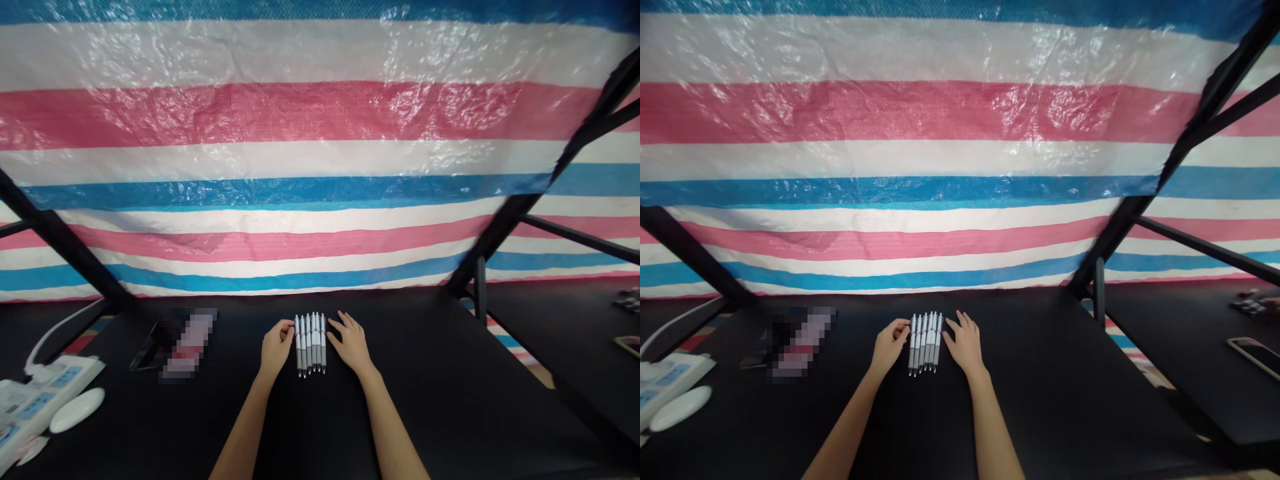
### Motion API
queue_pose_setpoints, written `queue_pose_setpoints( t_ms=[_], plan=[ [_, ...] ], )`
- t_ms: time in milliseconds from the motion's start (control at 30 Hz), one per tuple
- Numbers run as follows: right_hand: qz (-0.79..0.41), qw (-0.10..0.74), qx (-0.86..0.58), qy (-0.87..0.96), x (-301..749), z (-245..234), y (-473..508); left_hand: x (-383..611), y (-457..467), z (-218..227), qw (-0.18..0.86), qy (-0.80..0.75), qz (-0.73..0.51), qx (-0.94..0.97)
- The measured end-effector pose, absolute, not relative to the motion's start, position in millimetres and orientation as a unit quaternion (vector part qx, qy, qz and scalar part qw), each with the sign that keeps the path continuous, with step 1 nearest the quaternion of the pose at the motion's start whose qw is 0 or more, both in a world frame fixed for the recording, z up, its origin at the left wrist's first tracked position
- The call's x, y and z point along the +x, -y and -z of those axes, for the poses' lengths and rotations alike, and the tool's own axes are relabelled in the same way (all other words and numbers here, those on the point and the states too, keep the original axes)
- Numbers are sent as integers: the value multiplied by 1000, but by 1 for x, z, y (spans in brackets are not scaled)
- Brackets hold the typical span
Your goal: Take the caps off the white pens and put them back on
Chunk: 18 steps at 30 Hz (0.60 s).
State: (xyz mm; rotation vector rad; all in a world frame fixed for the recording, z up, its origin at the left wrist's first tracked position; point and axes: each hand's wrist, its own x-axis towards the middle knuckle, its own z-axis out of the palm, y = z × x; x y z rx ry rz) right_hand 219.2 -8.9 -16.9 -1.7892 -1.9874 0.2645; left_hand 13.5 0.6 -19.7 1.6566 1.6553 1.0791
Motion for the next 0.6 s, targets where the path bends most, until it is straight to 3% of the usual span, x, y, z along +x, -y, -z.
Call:
queue_pose_setpoints(
  t_ms=[600],
  plan=[
    [-98,213,-653,720,217,12,10,13,-1,19,275,-612,-397,626]
  ],
)
